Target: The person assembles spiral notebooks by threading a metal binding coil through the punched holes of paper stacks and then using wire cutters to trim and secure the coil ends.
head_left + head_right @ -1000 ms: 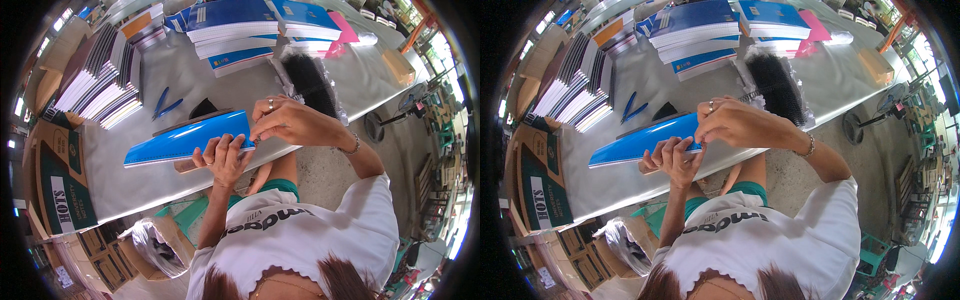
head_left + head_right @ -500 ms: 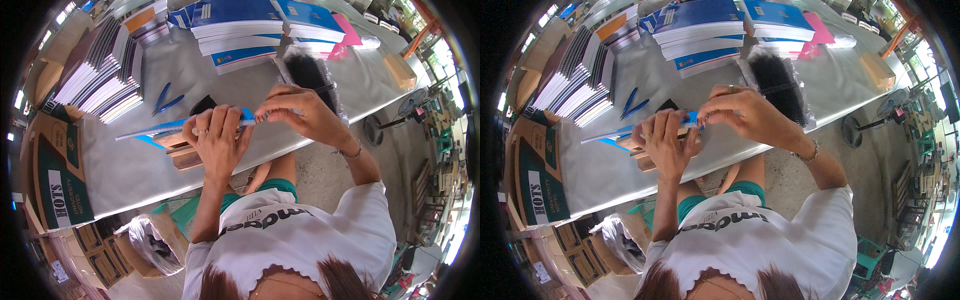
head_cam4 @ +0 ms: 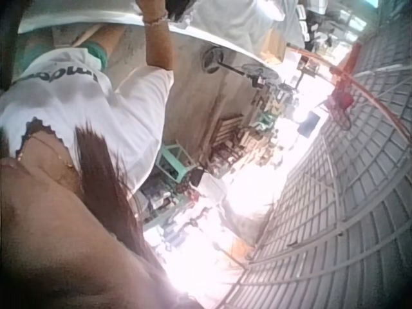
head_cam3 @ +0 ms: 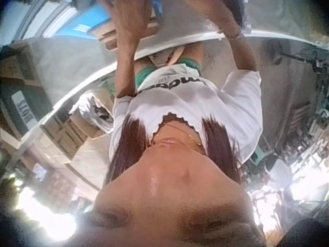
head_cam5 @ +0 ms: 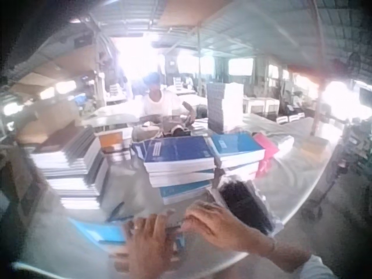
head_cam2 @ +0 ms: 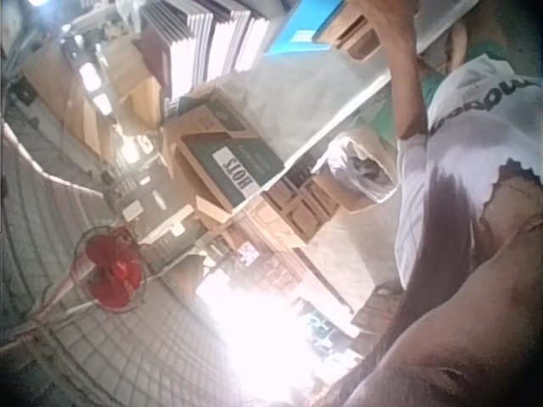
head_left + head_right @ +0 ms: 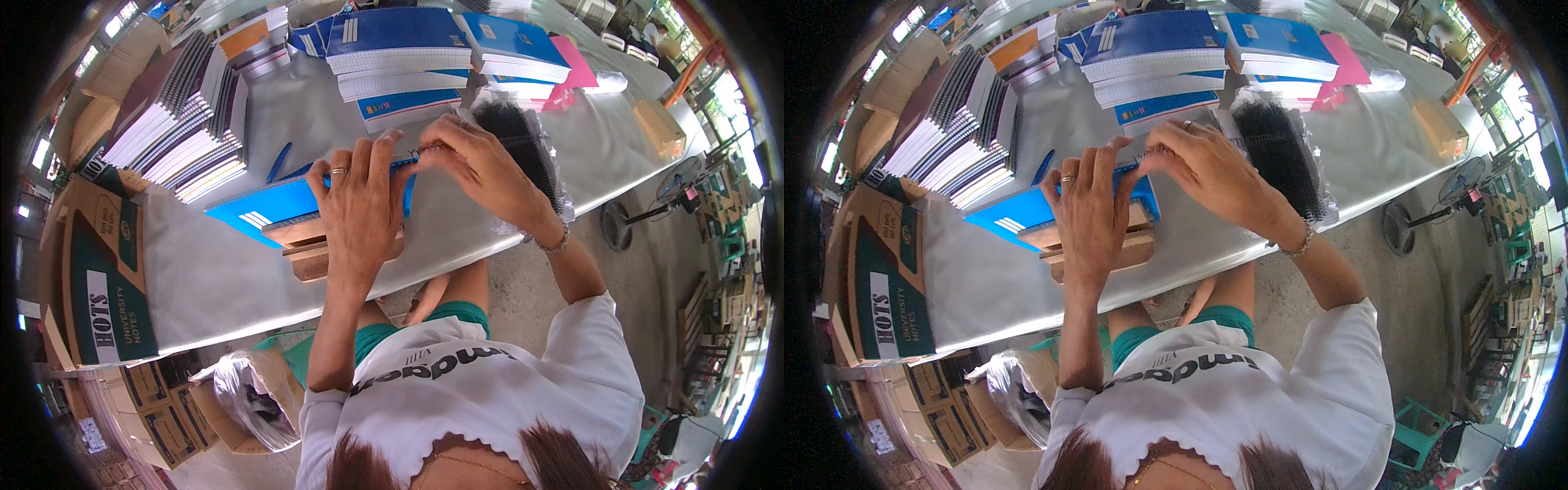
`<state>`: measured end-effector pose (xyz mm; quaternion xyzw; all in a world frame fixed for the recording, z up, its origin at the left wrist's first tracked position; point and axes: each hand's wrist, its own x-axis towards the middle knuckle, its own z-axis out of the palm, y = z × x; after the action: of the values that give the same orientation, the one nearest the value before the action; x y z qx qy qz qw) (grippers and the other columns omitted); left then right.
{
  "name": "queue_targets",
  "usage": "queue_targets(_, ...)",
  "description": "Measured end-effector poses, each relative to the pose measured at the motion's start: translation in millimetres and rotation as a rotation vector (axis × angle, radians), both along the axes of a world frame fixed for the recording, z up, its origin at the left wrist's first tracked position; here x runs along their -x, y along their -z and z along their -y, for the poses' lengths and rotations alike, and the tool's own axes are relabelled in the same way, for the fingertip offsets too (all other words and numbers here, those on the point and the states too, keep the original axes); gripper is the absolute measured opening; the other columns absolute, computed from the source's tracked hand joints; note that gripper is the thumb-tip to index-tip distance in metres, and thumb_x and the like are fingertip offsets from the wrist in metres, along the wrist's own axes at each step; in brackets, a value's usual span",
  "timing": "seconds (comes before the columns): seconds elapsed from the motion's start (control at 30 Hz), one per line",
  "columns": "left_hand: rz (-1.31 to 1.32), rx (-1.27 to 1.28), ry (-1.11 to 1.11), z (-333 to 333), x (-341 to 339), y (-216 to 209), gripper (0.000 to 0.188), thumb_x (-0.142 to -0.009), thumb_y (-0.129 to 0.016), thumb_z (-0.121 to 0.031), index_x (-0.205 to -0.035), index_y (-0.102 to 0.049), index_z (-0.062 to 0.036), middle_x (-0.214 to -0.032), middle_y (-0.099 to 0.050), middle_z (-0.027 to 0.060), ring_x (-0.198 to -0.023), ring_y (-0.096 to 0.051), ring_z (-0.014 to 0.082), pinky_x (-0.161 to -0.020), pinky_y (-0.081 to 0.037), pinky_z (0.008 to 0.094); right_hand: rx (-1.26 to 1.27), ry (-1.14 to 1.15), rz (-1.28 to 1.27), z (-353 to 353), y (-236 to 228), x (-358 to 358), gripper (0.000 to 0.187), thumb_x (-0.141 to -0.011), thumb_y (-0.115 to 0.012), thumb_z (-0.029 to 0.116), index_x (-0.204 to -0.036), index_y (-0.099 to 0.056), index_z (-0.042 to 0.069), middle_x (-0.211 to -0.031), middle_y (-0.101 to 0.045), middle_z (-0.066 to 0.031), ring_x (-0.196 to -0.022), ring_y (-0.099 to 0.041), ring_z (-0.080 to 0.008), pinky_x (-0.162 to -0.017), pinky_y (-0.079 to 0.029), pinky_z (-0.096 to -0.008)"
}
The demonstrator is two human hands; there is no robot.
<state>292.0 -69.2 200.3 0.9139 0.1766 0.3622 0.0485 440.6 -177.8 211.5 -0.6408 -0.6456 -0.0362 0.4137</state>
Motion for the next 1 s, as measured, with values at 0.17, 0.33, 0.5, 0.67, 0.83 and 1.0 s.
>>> queue_targets(0.17, 0.024, 0.0, 0.262, -10.3, 9.5, 8.2, 0.033, -0.087, -0.063, -0.023, -0.118, -0.055, -0.0155, -0.103, -0.058, 0.0019, -0.096, -0.056, 0.0225, -0.09, -0.035, 0.0453, 0.251, -0.008, -0.082, 7.5, -19.1, 11.1, 0.016, -0.096, -0.057, 0.013, -0.09, -0.055, -0.003, -0.082, -0.059, -0.008, -0.065, -0.056, -0.0159, -0.06, -0.044, -0.0298)
queue_targets(0.33, -0.029, -0.092, 0.396, -10.7, 42.4, 18.7, 0.038, -0.078, -0.068, -0.023, -0.114, -0.059, -0.0161, -0.109, -0.057, 0.0009, -0.104, -0.055, 0.0196, -0.093, -0.036, 0.0422, 0.593, -0.339, -0.545, -3.8, -34.3, -10.2, 0.01, -0.093, -0.054, 0.005, -0.092, -0.057, -0.005, -0.081, -0.063, -0.0085, -0.07, -0.063, -0.0148, -0.06, -0.05, -0.0277)
queue_targets(0.5, -0.022, -0.136, 0.44, -9.6, 54.3, 31.8, 0.041, -0.075, -0.069, -0.027, -0.114, -0.061, -0.0189, -0.112, -0.056, -0.0011, -0.108, -0.054, 0.0183, -0.094, -0.038, 0.0411, 0.619, -0.218, -0.282, -75.0, 8.0, -50.6, 0.022, -0.09, -0.06, 0.01, -0.11, -0.061, 0.001, -0.1, -0.065, -0.0125, -0.089, -0.065, -0.0207, -0.078, -0.053, -0.0339)
queue_targets(0.67, 0.04, -0.152, 0.427, -8.9, 51.9, 40.7, 0.039, -0.075, -0.069, -0.029, -0.113, -0.062, -0.021, -0.115, -0.056, -0.0019, -0.11, -0.053, 0.0164, -0.095, -0.037, 0.0399, 0.61, -0.43, 0.069, -136.0, 77.9, -23.0, 0.042, -0.082, -0.074, 0.026, -0.121, -0.06, 0.016, -0.129, -0.05, -0.0134, -0.107, -0.055, -0.0273, -0.091, -0.046, -0.0375)
queue_targets(0.83, -0.01, -0.116, 0.4, -7.6, 48.3, 39.9, 0.038, -0.075, -0.07, -0.03, -0.111, -0.063, -0.0218, -0.115, -0.056, -0.0025, -0.11, -0.053, 0.0158, -0.096, -0.036, 0.039, 0.714, -0.692, 0.075, -163.4, 113.3, -14.1, 0.062, -0.077, -0.076, 0.033, -0.132, -0.052, 0.016, -0.126, -0.053, -0.0175, -0.112, -0.054, -0.0347, -0.097, -0.044, -0.0407)
queue_targets(1.0, -0.007, -0.084, 0.408, -9.5, 39.5, 29.9, 0.037, -0.076, -0.07, -0.029, -0.111, -0.062, -0.0213, -0.113, -0.056, -0.0037, -0.108, -0.054, 0.0147, -0.096, -0.035, 0.039, 0.898, -0.061, -0.056, -120.5, 115.8, -46.4, 0.074, -0.081, -0.07, 0.042, -0.141, -0.039, 0.012, -0.123, -0.056, -0.024, -0.111, -0.056, -0.0423, -0.095, -0.045, -0.0447)
